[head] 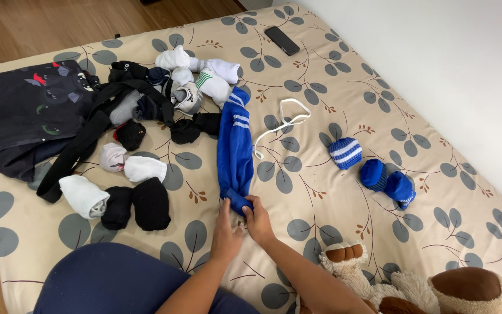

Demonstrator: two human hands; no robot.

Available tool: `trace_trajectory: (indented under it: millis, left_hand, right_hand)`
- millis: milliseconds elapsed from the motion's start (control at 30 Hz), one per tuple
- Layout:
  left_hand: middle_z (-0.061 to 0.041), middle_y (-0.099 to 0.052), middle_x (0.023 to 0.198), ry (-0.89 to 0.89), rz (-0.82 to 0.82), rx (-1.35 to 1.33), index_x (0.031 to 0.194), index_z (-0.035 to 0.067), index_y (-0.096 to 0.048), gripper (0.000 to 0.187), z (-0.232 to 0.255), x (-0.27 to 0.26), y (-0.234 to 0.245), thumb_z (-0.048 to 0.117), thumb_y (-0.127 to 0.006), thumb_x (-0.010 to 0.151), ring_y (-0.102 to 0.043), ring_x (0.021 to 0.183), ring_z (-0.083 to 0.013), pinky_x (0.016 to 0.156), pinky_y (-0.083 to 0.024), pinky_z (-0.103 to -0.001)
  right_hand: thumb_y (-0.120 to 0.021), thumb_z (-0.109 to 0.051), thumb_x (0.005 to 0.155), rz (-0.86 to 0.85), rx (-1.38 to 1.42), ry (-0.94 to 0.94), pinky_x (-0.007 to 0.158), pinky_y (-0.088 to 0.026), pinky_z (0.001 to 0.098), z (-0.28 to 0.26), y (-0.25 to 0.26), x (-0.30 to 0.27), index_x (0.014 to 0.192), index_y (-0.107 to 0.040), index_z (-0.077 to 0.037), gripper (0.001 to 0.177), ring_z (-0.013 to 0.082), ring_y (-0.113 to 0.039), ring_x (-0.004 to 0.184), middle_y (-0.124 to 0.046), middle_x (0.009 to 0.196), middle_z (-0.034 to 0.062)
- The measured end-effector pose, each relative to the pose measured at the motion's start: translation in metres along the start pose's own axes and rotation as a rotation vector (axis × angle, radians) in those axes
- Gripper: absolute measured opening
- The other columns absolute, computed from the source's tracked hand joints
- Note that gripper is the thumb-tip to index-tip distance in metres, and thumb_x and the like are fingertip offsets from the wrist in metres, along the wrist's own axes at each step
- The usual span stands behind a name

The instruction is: The person sits on a bed and folds a pair of blue socks by hand. They turn the socks inside out, align them, fold them into a compact bundle, and place them on the bed. The process is repeated with a second pair of blue socks.

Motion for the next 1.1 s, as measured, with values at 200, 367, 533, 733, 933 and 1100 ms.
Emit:
trace_trajectory:
  millis: [200,367,533,733,933,1100]
  left_hand:
    - [-0.014,-0.020,0.169,-0.202,-0.157,0.213,0.160,0.005,-0.010,0.101,-0.004,0.009,-0.002,-0.006,-0.071,0.081,-0.020,0.155,-0.0335,0.126,-0.014,-0.052]
    - [-0.012,-0.051,0.148,-0.331,-0.138,0.420,0.152,0.009,-0.038,0.088,-0.002,0.015,0.006,0.017,-0.085,0.078,-0.048,0.134,-0.0333,0.112,-0.039,-0.048]
    - [-0.008,-0.064,0.131,-0.286,-0.205,0.673,0.143,0.013,-0.050,0.085,-0.006,0.019,0.003,0.045,-0.090,0.075,-0.060,0.118,-0.0303,0.100,-0.048,-0.047]
    - [-0.009,-0.072,0.116,0.017,-0.314,0.648,0.125,0.014,-0.064,0.065,0.008,0.023,0.012,0.065,-0.067,0.086,-0.067,0.107,-0.0340,0.090,-0.053,-0.049]
    - [-0.018,-0.067,0.128,0.429,-0.428,0.567,0.126,0.007,-0.066,0.064,0.043,0.022,0.025,0.058,-0.045,0.093,-0.062,0.118,-0.0392,0.100,-0.048,-0.049]
    - [-0.010,-0.070,0.128,0.504,-0.565,0.724,0.125,0.010,-0.069,0.070,0.047,0.027,0.023,0.056,-0.023,0.101,-0.063,0.122,-0.0303,0.107,-0.040,-0.044]
  right_hand:
    - [-0.057,-0.020,0.099,-0.162,0.061,0.064,0.067,-0.056,0.0288,0.006,0.018,-0.004,0.121,-0.063,-0.013,0.024,0.0141,-0.062,0.071,-0.069,0.093,0.0035]
    - [-0.061,-0.015,0.101,-0.336,0.011,0.165,0.087,-0.052,0.0300,0.024,0.031,0.004,0.120,-0.067,-0.009,0.021,0.0143,-0.061,0.090,-0.070,0.104,0.0010]
    - [-0.067,-0.023,0.098,-0.523,0.065,0.092,0.089,-0.051,0.0301,0.021,0.037,0.011,0.114,-0.072,-0.009,0.022,0.0122,-0.061,0.093,-0.069,0.101,-0.0016]
    - [-0.068,-0.019,0.096,-0.107,0.063,0.150,0.086,-0.051,0.0254,0.012,0.014,-0.006,0.128,-0.070,-0.013,0.033,0.0131,-0.065,0.090,-0.068,0.097,0.0020]
    - [-0.050,-0.018,0.105,0.232,-0.038,0.518,0.120,-0.034,0.0486,-0.015,-0.011,-0.083,0.134,-0.054,-0.005,0.033,0.0388,-0.043,0.142,-0.042,0.150,0.0257]
    - [-0.061,0.000,0.093,0.177,-0.448,0.711,0.124,-0.028,0.0599,-0.016,-0.012,-0.078,0.149,-0.040,0.005,0.061,0.0468,-0.038,0.147,-0.044,0.154,0.0272]
Point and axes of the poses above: each hand's wrist, its own x-axis towards the middle knuckle, its own y-axis out of the back of the hand, z = x × y, the point moved 3 cm from there along x, towards the middle knuckle
